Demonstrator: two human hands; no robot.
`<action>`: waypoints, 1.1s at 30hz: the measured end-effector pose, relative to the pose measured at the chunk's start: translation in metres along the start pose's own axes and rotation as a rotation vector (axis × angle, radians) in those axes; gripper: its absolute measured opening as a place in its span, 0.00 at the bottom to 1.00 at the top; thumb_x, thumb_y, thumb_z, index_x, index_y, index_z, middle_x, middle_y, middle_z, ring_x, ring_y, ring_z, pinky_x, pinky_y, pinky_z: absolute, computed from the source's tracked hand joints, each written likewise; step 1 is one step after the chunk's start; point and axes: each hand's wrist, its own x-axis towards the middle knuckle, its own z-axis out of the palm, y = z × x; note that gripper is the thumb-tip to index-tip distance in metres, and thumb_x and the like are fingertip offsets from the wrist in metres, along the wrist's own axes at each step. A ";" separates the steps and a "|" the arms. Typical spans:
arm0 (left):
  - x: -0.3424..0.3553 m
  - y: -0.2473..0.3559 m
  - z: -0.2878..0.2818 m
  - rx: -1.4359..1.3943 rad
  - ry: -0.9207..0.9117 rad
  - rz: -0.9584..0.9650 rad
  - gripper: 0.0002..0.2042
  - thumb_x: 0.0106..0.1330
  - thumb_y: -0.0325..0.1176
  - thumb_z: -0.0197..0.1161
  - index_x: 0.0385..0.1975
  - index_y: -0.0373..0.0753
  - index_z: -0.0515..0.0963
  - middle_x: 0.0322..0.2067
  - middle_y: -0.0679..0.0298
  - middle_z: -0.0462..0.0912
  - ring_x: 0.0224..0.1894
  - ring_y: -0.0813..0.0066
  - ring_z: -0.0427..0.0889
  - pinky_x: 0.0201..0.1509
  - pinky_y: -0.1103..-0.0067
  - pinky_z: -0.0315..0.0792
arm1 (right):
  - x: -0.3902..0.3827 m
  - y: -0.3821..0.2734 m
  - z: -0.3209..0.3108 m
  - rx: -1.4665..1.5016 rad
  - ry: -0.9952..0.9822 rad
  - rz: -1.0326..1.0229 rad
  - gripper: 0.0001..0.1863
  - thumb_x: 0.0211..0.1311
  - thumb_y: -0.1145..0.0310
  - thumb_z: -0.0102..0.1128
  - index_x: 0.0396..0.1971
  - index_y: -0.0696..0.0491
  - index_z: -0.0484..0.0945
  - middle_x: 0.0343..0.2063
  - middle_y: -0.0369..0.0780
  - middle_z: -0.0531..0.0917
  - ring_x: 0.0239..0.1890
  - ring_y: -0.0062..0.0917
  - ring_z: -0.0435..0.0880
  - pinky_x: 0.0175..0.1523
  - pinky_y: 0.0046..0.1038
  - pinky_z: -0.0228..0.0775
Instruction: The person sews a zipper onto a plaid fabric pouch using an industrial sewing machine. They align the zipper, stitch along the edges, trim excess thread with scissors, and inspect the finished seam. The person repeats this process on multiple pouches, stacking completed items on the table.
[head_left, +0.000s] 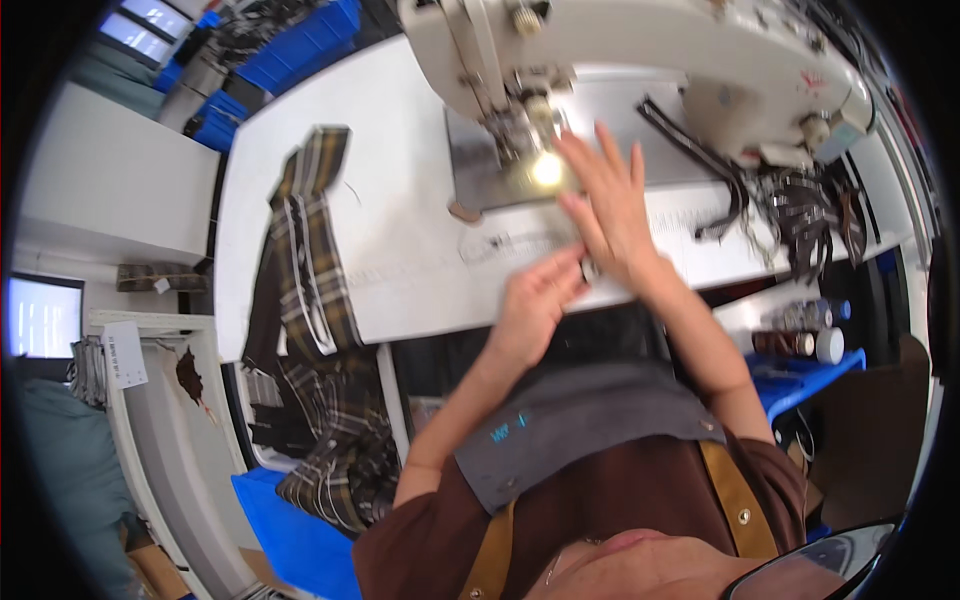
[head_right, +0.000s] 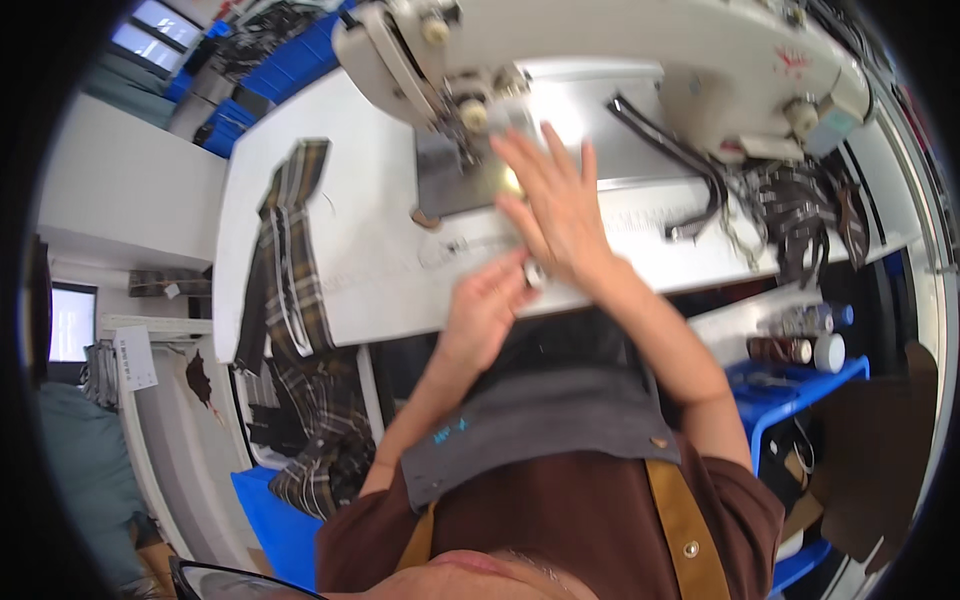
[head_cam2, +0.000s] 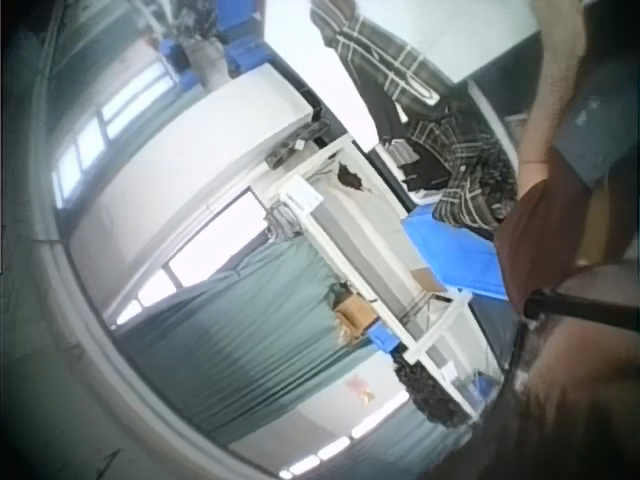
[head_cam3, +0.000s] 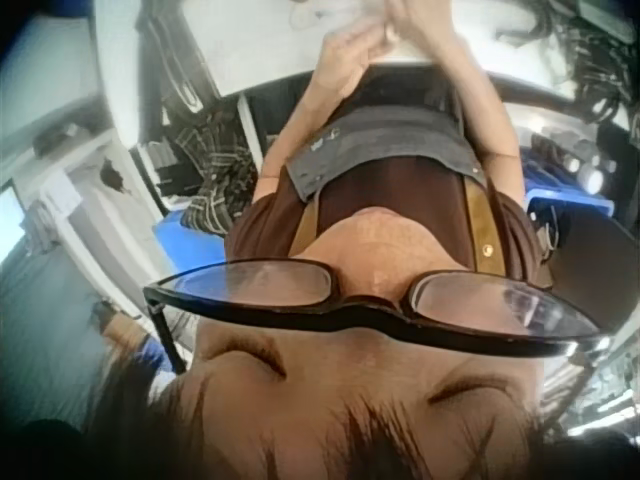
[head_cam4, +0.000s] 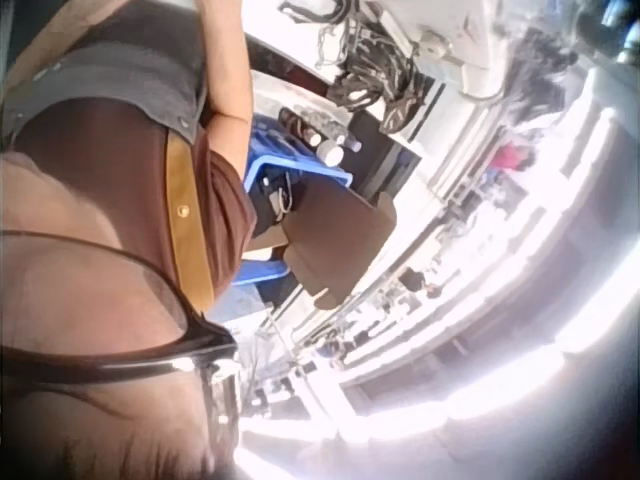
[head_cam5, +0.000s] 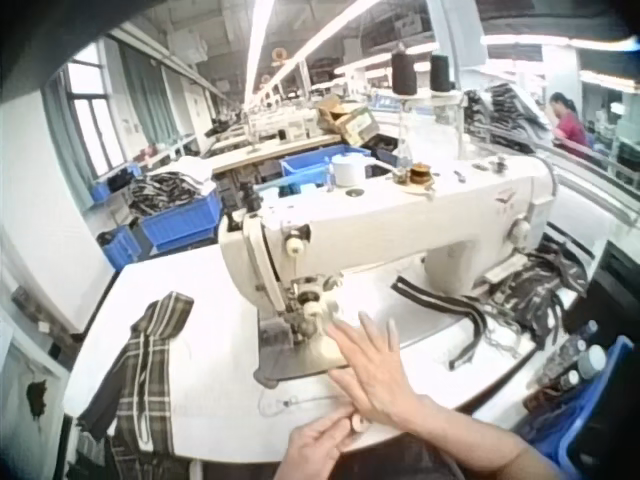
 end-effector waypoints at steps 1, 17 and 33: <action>0.003 0.002 -0.007 -0.098 -0.070 -0.010 0.18 0.66 0.29 0.48 0.54 0.28 0.63 0.50 0.57 0.72 0.51 0.70 0.73 0.51 0.79 0.69 | 0.004 0.010 0.005 -0.148 0.091 -0.034 0.29 0.56 0.61 0.53 0.59 0.45 0.59 0.58 0.38 0.65 0.63 0.39 0.53 0.61 0.55 0.39; -0.015 0.015 -0.025 -0.477 -0.287 -0.062 0.19 0.68 0.34 0.45 0.57 0.34 0.60 0.52 0.52 0.70 0.51 0.67 0.74 0.48 0.78 0.73 | -0.023 0.000 -0.049 1.173 -0.628 0.433 0.14 0.56 0.65 0.57 0.38 0.58 0.78 0.22 0.33 0.78 0.21 0.10 0.68 0.27 0.15 0.59; -0.023 0.026 -0.011 -0.133 -0.119 -0.073 0.20 0.67 0.33 0.48 0.57 0.32 0.61 0.46 0.55 0.74 0.40 0.75 0.79 0.39 0.83 0.77 | -0.028 -0.024 -0.044 1.002 -0.556 0.520 0.15 0.47 0.73 0.65 0.39 0.54 0.80 0.09 0.25 0.60 0.18 0.08 0.59 0.33 0.14 0.61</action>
